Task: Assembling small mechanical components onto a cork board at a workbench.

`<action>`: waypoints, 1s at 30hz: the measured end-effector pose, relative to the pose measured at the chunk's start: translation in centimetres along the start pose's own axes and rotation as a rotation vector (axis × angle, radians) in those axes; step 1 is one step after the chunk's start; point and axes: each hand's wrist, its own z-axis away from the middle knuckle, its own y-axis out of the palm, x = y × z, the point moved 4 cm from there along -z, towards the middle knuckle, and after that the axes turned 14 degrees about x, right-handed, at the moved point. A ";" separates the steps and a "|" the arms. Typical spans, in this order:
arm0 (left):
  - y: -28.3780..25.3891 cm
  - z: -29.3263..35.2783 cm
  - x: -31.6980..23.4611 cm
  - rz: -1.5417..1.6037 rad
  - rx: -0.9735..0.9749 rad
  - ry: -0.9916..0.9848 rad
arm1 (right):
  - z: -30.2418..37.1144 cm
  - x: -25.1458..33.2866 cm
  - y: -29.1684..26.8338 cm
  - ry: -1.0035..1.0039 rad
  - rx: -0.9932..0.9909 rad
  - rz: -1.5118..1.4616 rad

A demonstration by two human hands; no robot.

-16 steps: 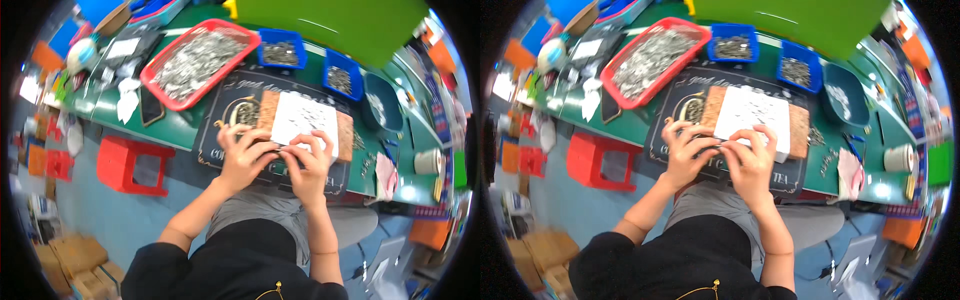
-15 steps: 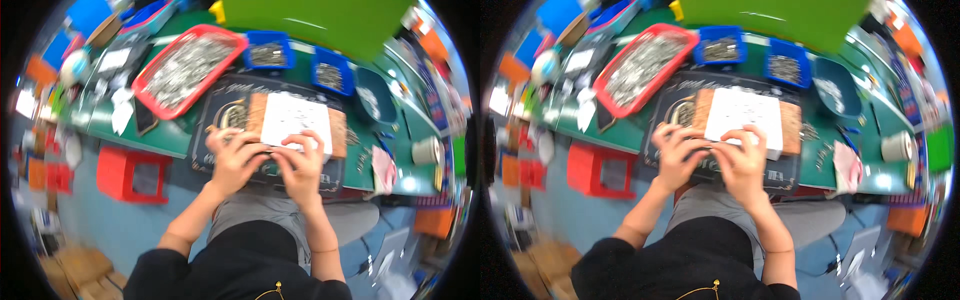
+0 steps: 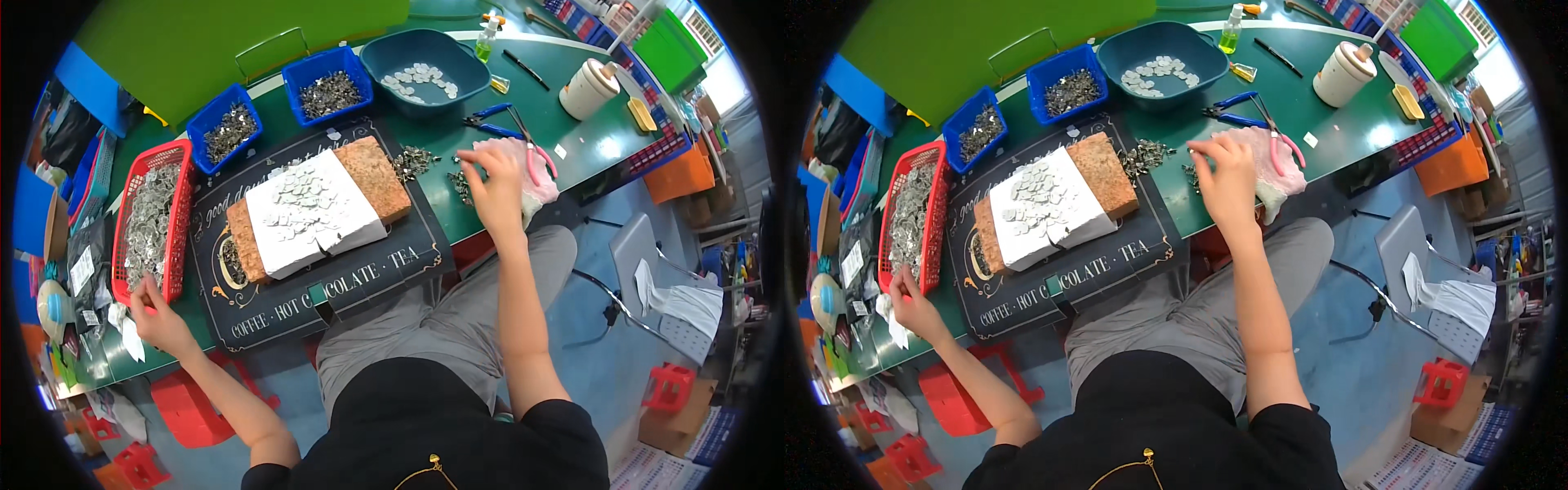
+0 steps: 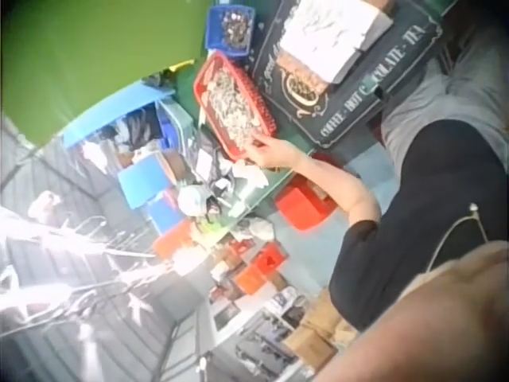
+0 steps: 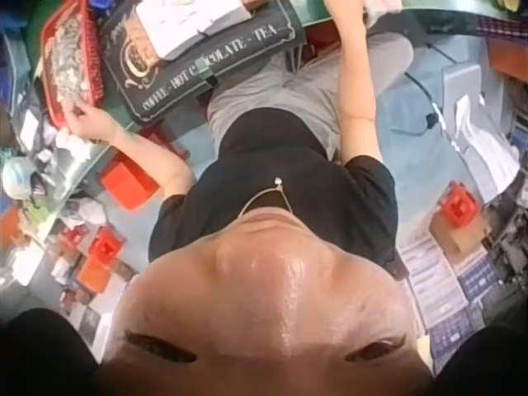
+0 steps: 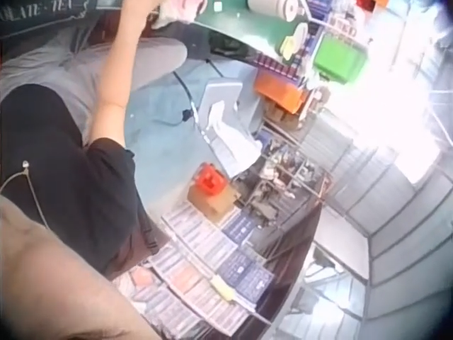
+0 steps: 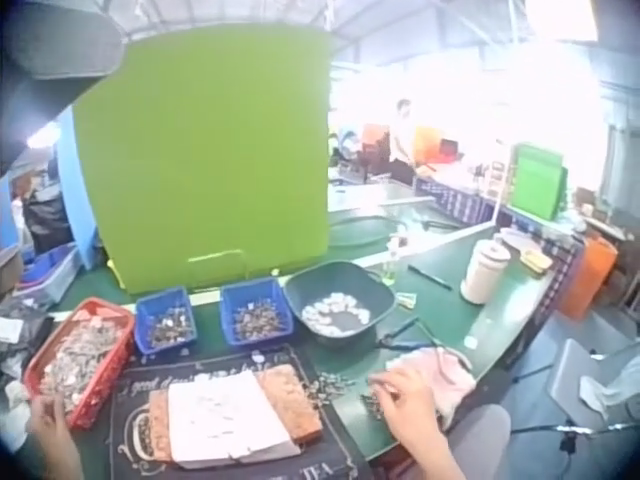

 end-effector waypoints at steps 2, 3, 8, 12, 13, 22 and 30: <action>0.0 2.0 -1.4 0.240 0.072 -0.022 | -1.4 0.0 1.1 -0.014 0.037 -0.022; 0.5 2.9 -2.7 0.323 0.090 0.009 | -1.9 0.4 1.8 -0.060 0.069 0.063; 3.3 4.6 -10.5 0.523 0.318 -0.015 | -2.2 0.6 2.0 -0.161 0.137 0.215; 4.1 3.4 -12.2 0.282 0.398 0.261 | 0.6 0.5 0.3 0.136 0.229 -0.351; 4.0 3.5 -12.1 0.289 0.414 0.258 | 1.3 1.2 0.7 0.120 0.247 -0.370; 6.1 1.7 -14.4 0.213 0.479 0.418 | 3.4 8.0 2.7 0.084 0.418 -1.040; 5.1 2.3 -14.4 0.673 0.585 0.158 | 4.4 11.0 4.3 -0.017 0.346 -1.027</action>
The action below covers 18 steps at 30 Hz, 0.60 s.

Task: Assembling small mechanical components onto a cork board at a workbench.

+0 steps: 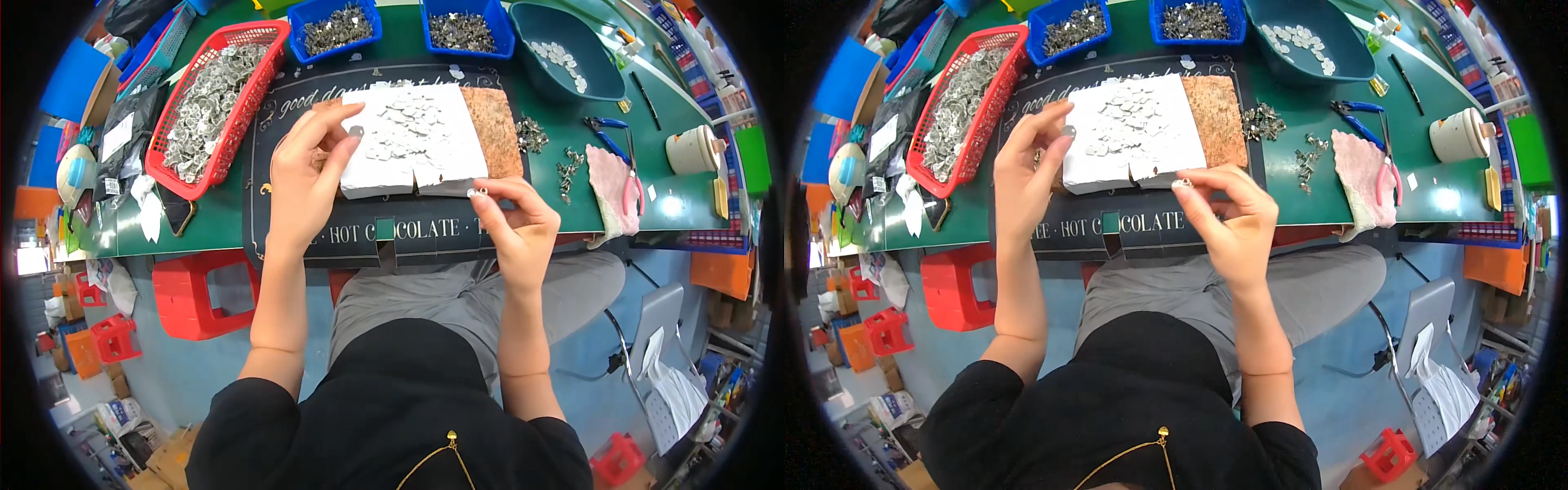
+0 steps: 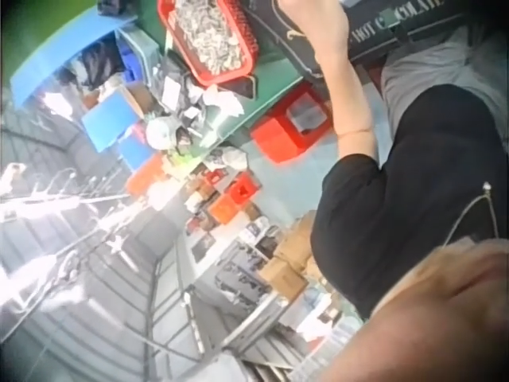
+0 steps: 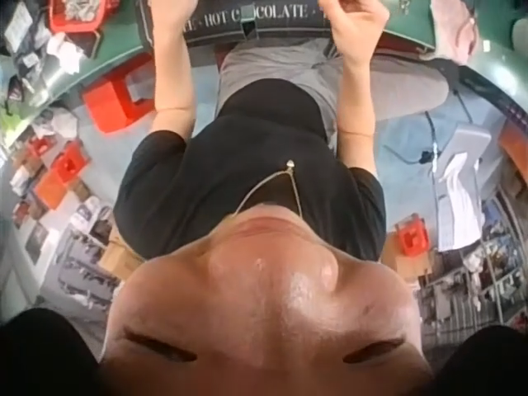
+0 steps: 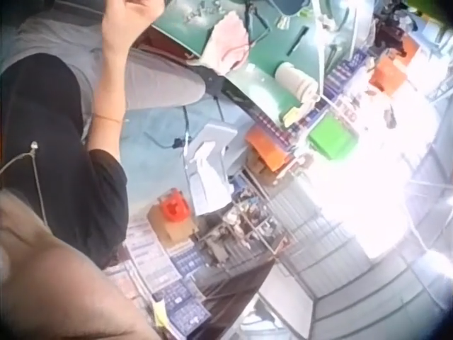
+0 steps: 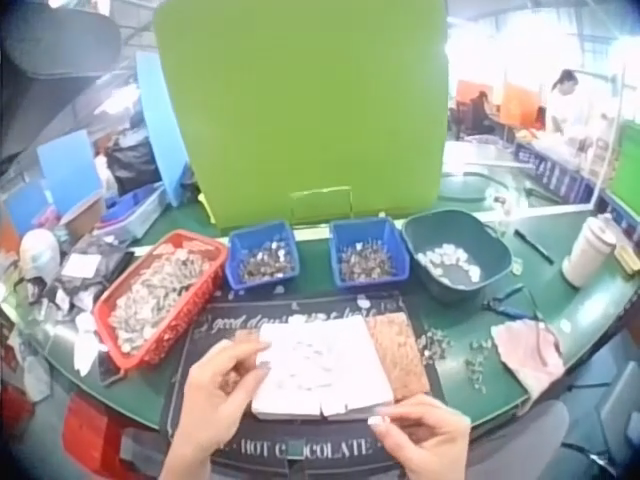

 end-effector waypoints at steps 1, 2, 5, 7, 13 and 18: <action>0.3 0.4 0.1 0.192 0.021 0.014 | 0.1 -0.2 0.6 0.018 -0.024 -0.093; 0.5 0.9 -0.3 0.382 0.040 0.027 | 0.1 0.1 1.2 0.012 -0.030 -0.169; 3.4 2.8 -0.9 1.223 0.229 -0.102 | 0.1 0.4 2.7 0.015 0.053 -0.270; 5.2 3.9 -1.1 1.642 0.381 -0.227 | 0.0 0.8 3.1 -0.176 0.100 -0.231; 8.0 5.8 -2.6 2.230 0.689 -0.362 | 0.0 2.1 2.7 -0.445 0.165 -0.025; 9.3 6.2 -4.1 2.419 0.715 -0.415 | 0.5 2.2 2.6 -0.419 0.101 0.022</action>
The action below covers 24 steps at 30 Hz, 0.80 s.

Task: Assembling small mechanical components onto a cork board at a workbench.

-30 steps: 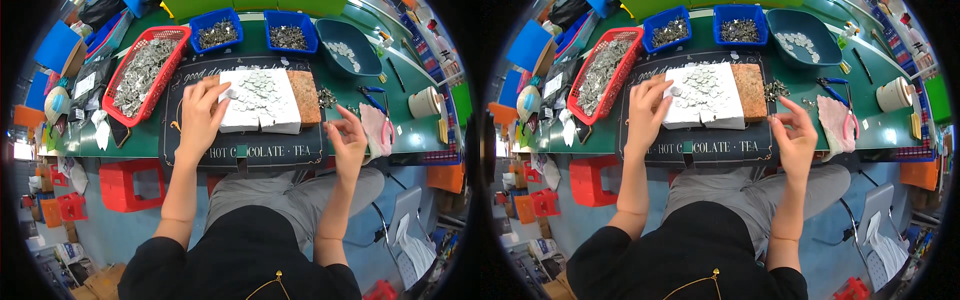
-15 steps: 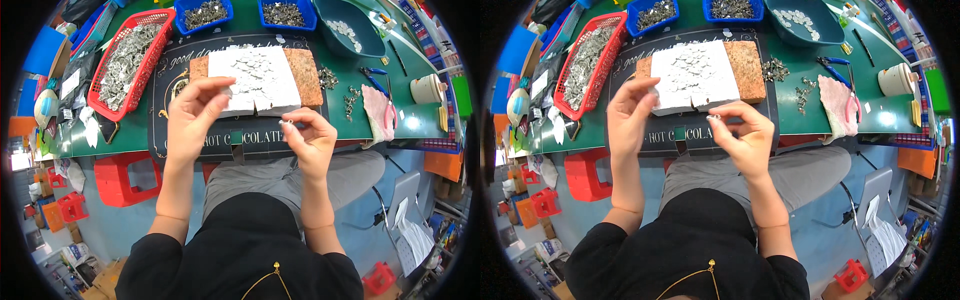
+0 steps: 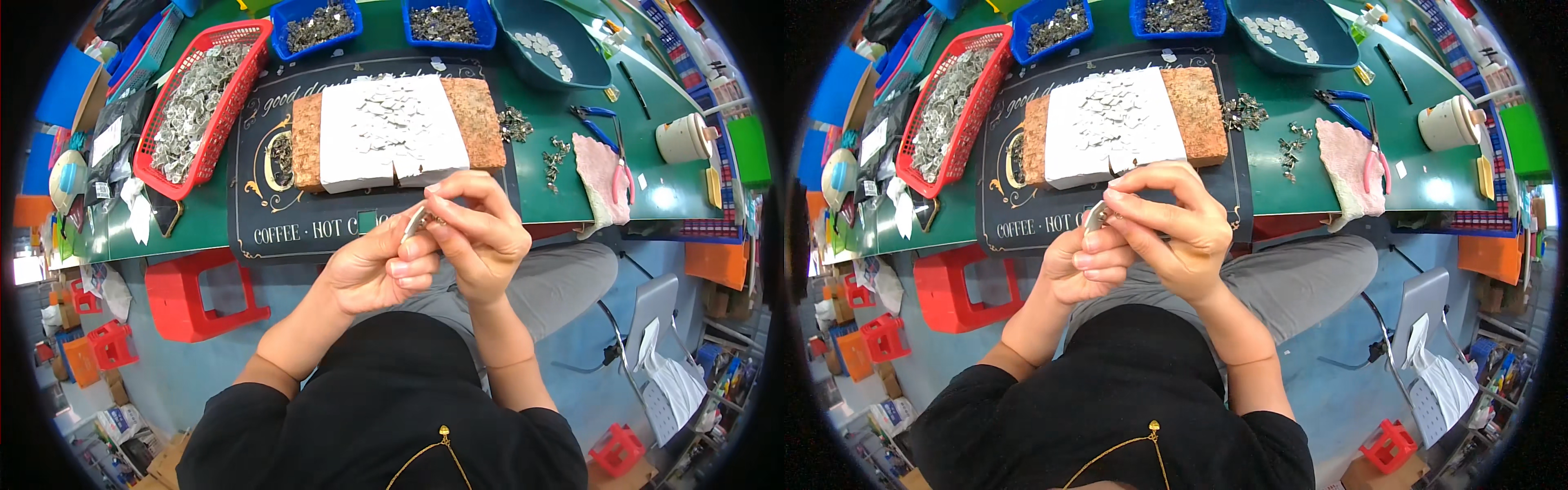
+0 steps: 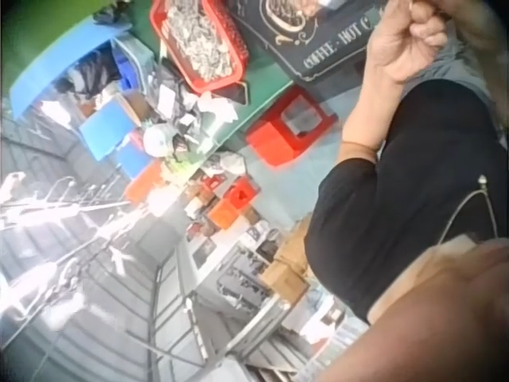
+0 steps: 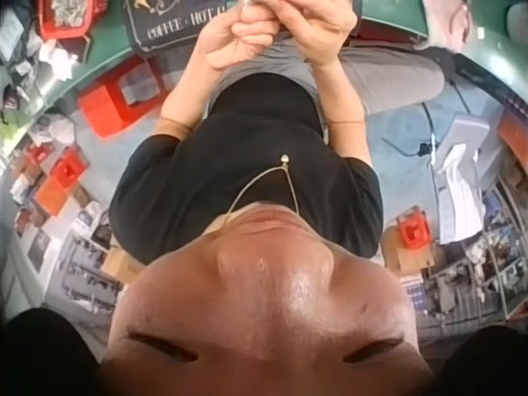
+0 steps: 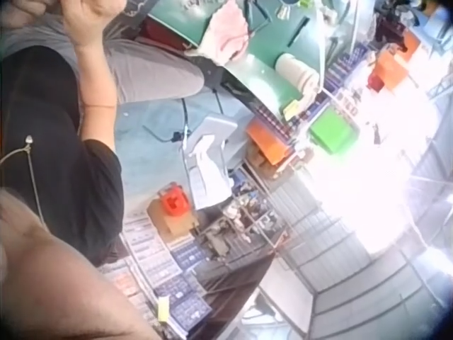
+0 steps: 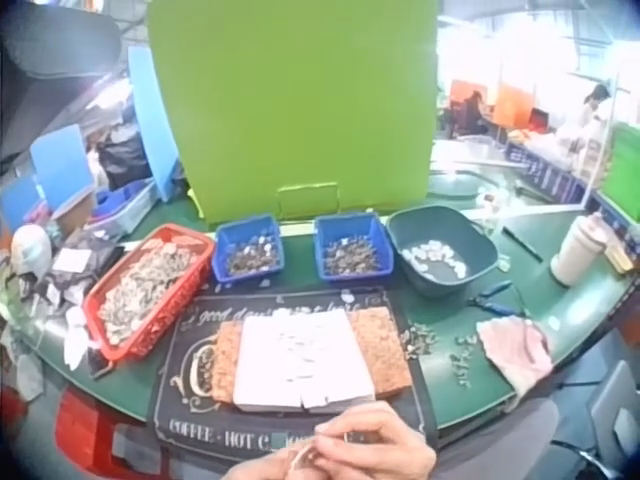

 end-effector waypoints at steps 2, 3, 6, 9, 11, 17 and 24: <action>0.1 -0.3 0.7 -0.055 -0.009 0.015 | 0.3 0.3 -0.2 0.017 -0.040 0.051; -0.1 -0.3 0.9 0.016 0.014 0.012 | 0.3 0.5 -0.3 -0.016 -0.052 0.059; -0.2 -0.6 1.5 0.108 0.052 -0.002 | 0.4 0.3 -0.6 -0.101 -0.057 0.021; -0.3 -0.6 1.8 0.127 0.036 -0.040 | 0.2 0.3 -0.8 -0.159 -0.047 -0.001; -0.2 -0.4 2.2 0.107 0.051 -0.068 | 0.3 0.7 -0.9 -0.157 -0.030 0.030; 0.0 -0.4 1.9 0.021 -0.005 -0.052 | -0.3 2.0 -1.2 -0.078 0.027 0.167; 1.4 0.8 0.0 -1.288 -0.354 0.267 | 0.6 1.8 -1.5 -0.072 0.006 0.427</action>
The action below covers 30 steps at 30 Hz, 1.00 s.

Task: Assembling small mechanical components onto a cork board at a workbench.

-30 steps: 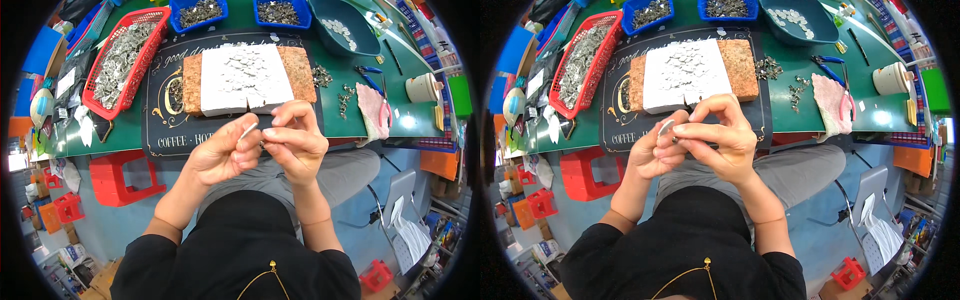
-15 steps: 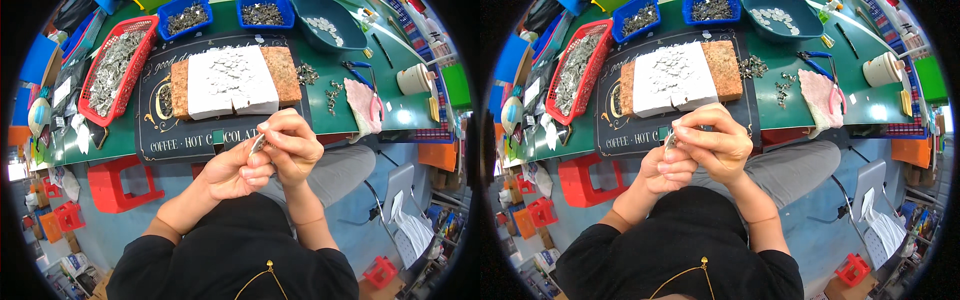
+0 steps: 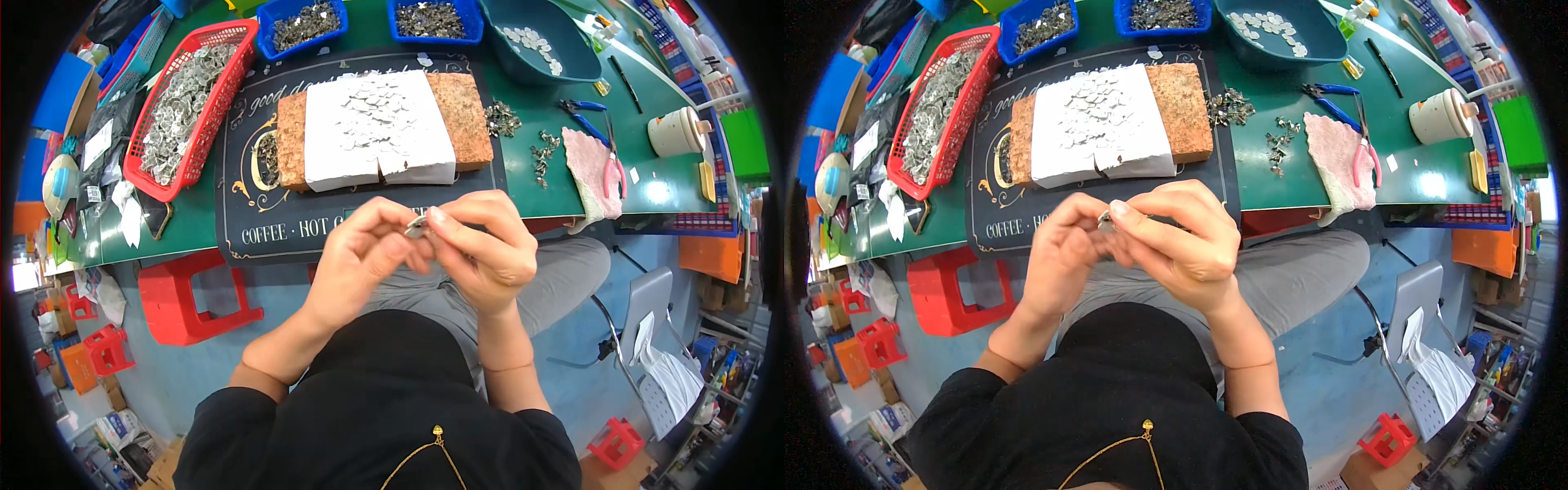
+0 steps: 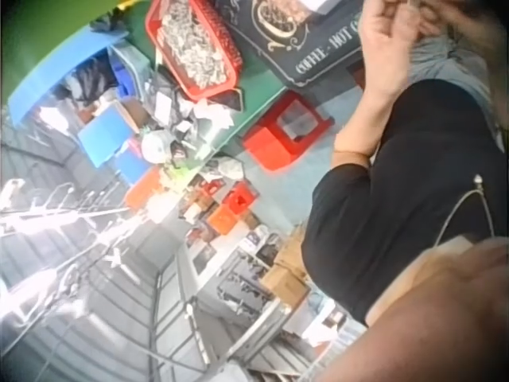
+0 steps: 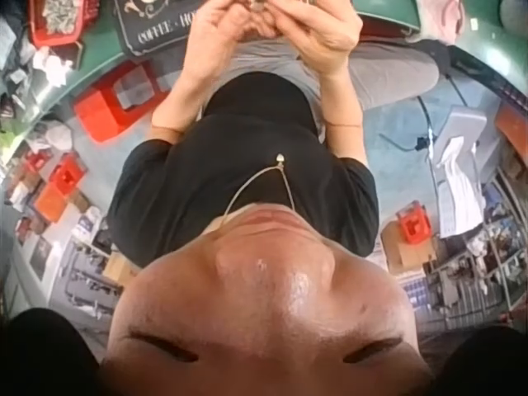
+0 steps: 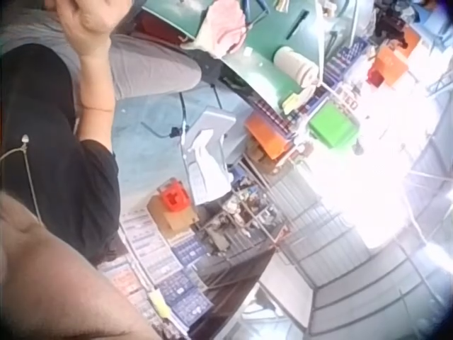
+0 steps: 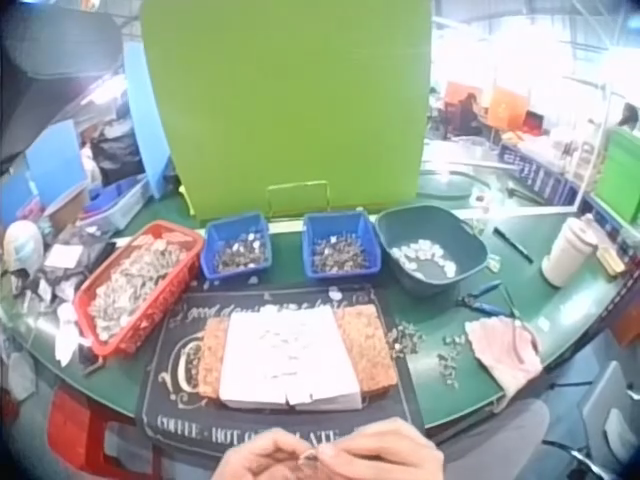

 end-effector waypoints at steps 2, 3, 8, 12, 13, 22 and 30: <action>-0.4 0.2 -0.9 -0.408 -0.041 0.052 | -0.2 0.1 0.5 -0.040 0.088 -0.009; -0.5 0.3 -1.6 -0.816 -0.078 0.101 | -0.1 0.2 0.6 -0.041 0.092 -0.017; -0.8 0.2 -2.5 -1.050 -0.099 0.291 | 0.9 -1.1 1.8 0.368 0.105 -0.601; -1.3 0.6 -2.4 -1.130 -0.089 0.351 | 0.9 -1.7 3.0 0.489 0.206 -0.601; -1.6 0.8 -2.3 -1.126 -0.100 0.350 | 0.8 -1.8 3.2 0.484 0.220 -0.520; -7.0 0.0 -3.5 -1.501 -0.252 0.280 | -3.1 -0.9 7.0 0.125 0.298 0.294; -8.3 -0.2 -2.5 -1.561 -0.333 0.342 | -3.7 -2.1 7.8 0.116 0.252 0.324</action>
